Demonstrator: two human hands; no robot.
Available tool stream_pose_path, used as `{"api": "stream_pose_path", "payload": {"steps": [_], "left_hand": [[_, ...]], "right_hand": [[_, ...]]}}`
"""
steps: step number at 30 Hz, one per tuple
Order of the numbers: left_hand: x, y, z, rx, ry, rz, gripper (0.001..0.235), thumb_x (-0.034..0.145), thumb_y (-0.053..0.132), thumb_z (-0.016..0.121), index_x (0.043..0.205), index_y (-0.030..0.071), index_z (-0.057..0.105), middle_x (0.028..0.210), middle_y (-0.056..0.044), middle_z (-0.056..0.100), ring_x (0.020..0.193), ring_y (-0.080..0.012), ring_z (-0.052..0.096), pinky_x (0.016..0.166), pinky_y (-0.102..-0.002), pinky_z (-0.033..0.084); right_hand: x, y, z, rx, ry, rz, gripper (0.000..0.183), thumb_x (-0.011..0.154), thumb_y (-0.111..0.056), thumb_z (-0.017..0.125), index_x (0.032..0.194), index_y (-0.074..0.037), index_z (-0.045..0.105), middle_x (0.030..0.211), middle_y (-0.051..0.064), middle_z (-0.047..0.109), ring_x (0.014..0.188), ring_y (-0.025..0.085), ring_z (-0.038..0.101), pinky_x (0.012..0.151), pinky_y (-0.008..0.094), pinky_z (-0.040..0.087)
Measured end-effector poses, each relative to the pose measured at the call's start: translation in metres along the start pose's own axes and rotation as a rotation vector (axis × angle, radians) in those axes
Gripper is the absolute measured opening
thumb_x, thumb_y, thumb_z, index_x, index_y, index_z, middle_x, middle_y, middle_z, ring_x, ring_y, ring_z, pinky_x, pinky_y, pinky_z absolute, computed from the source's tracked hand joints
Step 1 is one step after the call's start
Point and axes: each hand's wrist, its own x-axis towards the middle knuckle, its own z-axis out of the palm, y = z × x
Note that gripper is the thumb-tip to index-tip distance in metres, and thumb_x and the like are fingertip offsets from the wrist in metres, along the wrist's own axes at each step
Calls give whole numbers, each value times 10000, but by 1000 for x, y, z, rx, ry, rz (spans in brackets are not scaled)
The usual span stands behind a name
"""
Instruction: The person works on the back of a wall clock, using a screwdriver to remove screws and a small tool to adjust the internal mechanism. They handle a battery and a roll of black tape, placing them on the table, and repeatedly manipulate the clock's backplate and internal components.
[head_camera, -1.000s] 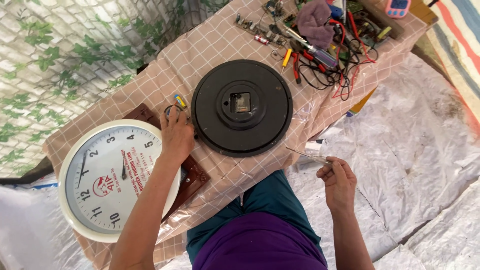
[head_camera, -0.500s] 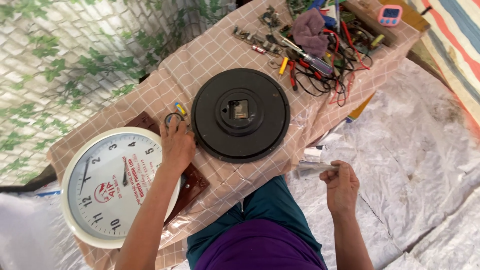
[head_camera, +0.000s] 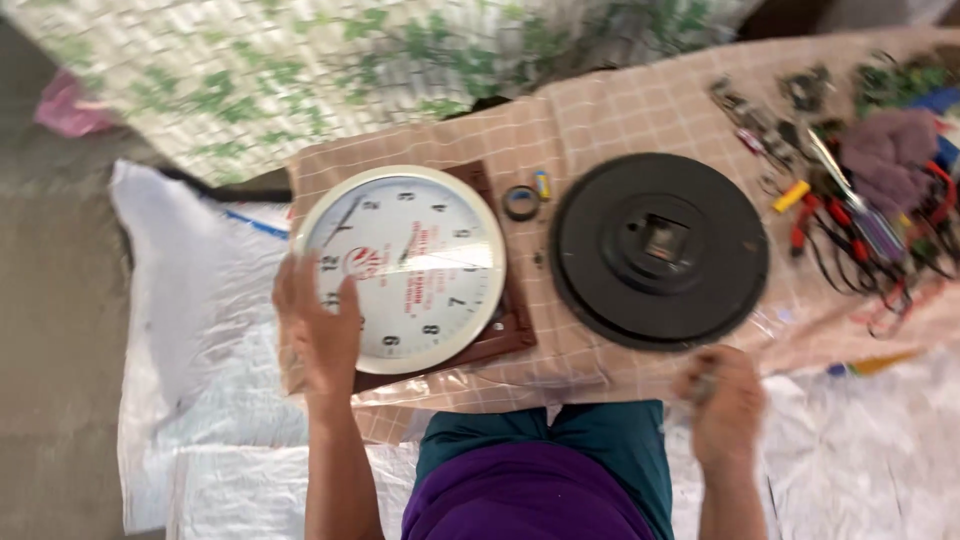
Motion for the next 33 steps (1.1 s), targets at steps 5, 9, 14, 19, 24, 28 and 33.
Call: {"api": "stream_pose_path", "payload": {"steps": [5,9,14,19,24,28,33], "left_hand": [[-37,-87,0,-141,8,-426,683,934,225,751,1506,-12,464,1415,-310,499,1325,-475,447,1042,-586,420],[-35,-88,-2,-353,-75,-568,614,934,240,795,1391,-108,577,1160,-360,665,1046,-503,678,842,-518,592],[-15,-76,-8,-451,-183,-872,700,864,371,833,1438,51,593,1175,-220,721,1061,-350,726,854,-451,610],[-24,-100,25,-496,-263,-1071,522,794,490,853,1226,214,757,1019,-56,783,921,-221,763,813,-382,554],[-17,-80,11,-934,-140,-1100,475,815,271,894,1163,2,712,954,-171,730,749,-176,672,625,-337,588],[-9,-68,8,-984,-115,-1157,492,771,239,920,1123,-28,704,881,-156,739,669,-188,710,578,-332,607],[0,-54,-7,-997,-35,-1115,406,790,204,887,1082,12,680,845,-114,719,660,-178,707,592,-330,610]], "right_hand": [[-17,23,99,-211,-508,-149,332,1111,-283,465,1134,-42,692,708,48,490,480,120,468,442,254,399],[-20,27,158,-434,-584,-124,233,1003,-208,635,1175,-125,768,707,128,613,510,175,526,403,345,470],[-28,23,191,-538,-663,-87,288,1014,-225,663,1226,-45,736,719,165,692,390,167,533,357,328,433],[-31,25,198,-613,-721,-94,301,994,-208,677,1210,-5,730,670,175,719,354,169,548,319,306,446],[-34,32,206,-565,-764,-43,305,989,-204,673,1113,67,734,609,189,687,318,153,504,290,291,402],[-40,34,214,-500,-705,-15,258,981,-162,675,1068,76,721,563,186,640,290,157,466,274,285,375],[-42,40,216,-435,-690,62,217,924,-133,742,1017,57,696,553,174,599,281,150,443,258,282,345]]}}
